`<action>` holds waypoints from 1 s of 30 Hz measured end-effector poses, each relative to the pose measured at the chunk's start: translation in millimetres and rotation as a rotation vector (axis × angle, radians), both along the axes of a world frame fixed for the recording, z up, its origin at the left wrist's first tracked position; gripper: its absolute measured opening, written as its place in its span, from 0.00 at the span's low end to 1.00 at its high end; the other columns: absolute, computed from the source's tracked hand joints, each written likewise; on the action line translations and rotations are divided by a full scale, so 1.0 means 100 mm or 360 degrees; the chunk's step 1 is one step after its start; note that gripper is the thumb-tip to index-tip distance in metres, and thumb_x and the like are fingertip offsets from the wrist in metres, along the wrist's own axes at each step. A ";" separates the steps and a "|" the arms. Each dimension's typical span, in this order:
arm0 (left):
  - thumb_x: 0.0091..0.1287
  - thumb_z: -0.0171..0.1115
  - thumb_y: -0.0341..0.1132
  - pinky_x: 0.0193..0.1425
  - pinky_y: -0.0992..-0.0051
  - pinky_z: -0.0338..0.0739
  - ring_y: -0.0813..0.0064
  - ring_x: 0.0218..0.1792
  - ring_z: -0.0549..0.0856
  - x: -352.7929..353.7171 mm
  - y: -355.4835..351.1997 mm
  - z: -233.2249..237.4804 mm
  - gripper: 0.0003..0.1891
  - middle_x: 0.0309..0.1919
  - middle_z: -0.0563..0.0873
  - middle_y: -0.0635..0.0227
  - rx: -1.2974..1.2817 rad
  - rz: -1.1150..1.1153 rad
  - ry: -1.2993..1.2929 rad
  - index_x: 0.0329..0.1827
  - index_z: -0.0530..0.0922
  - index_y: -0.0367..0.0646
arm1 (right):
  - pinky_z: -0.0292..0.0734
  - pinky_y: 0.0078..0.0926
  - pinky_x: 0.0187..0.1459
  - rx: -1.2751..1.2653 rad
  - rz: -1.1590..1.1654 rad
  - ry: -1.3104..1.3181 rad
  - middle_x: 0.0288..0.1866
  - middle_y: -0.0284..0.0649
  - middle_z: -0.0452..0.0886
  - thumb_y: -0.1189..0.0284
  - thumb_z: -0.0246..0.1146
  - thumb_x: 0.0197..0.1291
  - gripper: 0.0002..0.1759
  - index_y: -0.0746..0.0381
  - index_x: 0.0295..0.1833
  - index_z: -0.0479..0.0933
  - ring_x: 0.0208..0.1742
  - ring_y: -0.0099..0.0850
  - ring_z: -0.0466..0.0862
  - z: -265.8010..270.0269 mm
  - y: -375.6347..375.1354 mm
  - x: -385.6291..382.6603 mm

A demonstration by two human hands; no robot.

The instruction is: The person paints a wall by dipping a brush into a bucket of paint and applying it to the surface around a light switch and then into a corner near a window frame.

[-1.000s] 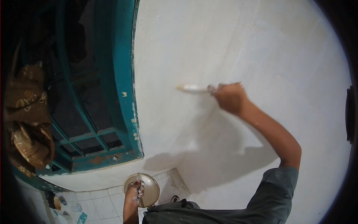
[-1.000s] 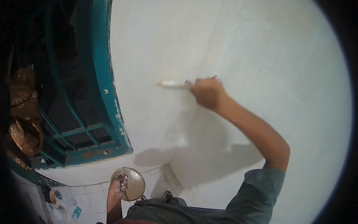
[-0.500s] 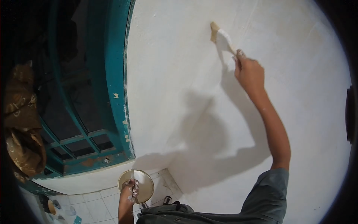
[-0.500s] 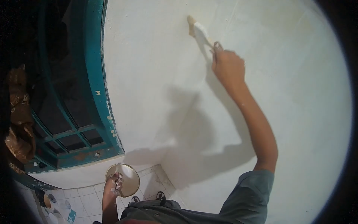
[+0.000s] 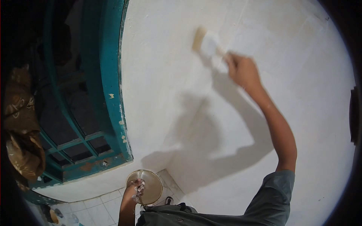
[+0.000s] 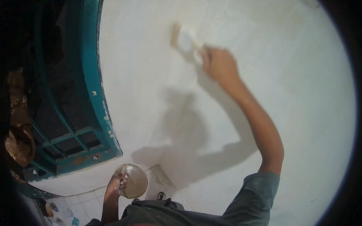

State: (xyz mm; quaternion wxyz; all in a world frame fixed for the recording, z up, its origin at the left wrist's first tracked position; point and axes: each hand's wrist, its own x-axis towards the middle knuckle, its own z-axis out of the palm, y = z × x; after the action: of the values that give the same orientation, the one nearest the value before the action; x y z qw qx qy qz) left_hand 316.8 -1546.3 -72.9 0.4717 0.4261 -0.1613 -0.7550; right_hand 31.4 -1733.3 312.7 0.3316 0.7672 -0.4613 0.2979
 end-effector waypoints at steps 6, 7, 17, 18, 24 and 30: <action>0.65 0.49 0.36 0.11 0.82 0.56 0.82 0.09 0.65 0.06 0.00 -0.12 0.10 0.12 0.69 0.74 0.0009 0.0078 -0.0021 0.27 0.72 0.43 | 0.62 0.22 0.21 0.0073 0.0154 -0.0592 0.15 0.32 0.66 0.65 0.57 0.55 0.18 0.70 0.41 0.77 0.18 0.19 0.62 0.98 -0.12 0.10; 0.65 0.49 0.37 0.11 0.81 0.56 0.82 0.09 0.65 0.06 0.01 -0.15 0.10 0.12 0.69 0.73 0.0023 0.0109 -0.0027 0.27 0.72 0.43 | 0.62 0.22 0.21 0.0072 0.0156 -0.0586 0.15 0.32 0.66 0.65 0.57 0.55 0.18 0.70 0.41 0.77 0.18 0.19 0.62 0.93 -0.13 0.09; 0.65 0.50 0.42 0.14 0.81 0.55 0.82 0.11 0.65 0.22 -0.14 -0.26 0.14 0.13 0.69 0.75 0.0071 -0.0014 -0.0041 0.26 0.72 0.43 | 0.70 0.32 0.29 0.0429 -0.0118 -0.0348 0.18 0.49 0.75 0.71 0.55 0.54 0.13 0.68 0.40 0.77 0.19 0.39 0.75 0.28 0.34 0.49; 0.65 0.50 0.42 0.14 0.81 0.55 0.82 0.11 0.65 0.20 -0.16 -0.23 0.14 0.13 0.69 0.75 0.0069 -0.0033 -0.0044 0.26 0.72 0.43 | 0.69 0.32 0.28 0.0558 -0.0227 -0.0324 0.17 0.48 0.74 0.71 0.55 0.54 0.13 0.68 0.40 0.77 0.18 0.37 0.74 0.30 0.43 0.56; 0.65 0.51 0.41 0.14 0.82 0.55 0.83 0.12 0.65 0.16 -0.34 -0.22 0.13 0.14 0.69 0.76 0.0039 -0.0104 -0.0015 0.26 0.72 0.43 | 0.60 0.25 0.22 0.0620 -0.0302 -0.0301 0.13 0.36 0.65 0.71 0.56 0.56 0.14 0.71 0.41 0.76 0.16 0.23 0.61 0.31 0.33 0.59; 0.65 0.50 0.41 0.14 0.82 0.56 0.84 0.12 0.66 0.03 -0.44 -0.17 0.13 0.13 0.69 0.76 0.0064 -0.0143 -0.0037 0.26 0.72 0.43 | 0.66 0.26 0.23 0.0603 -0.0440 -0.0309 0.14 0.41 0.73 0.72 0.56 0.53 0.15 0.72 0.42 0.76 0.15 0.25 0.70 0.36 0.37 0.74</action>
State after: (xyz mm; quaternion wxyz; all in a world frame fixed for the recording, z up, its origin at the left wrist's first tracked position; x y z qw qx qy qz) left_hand 320.0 -1590.6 -89.6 0.4269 0.4365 -0.1706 -0.7734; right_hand 105.1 -1696.0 348.8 0.1737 0.7129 -0.6392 0.2303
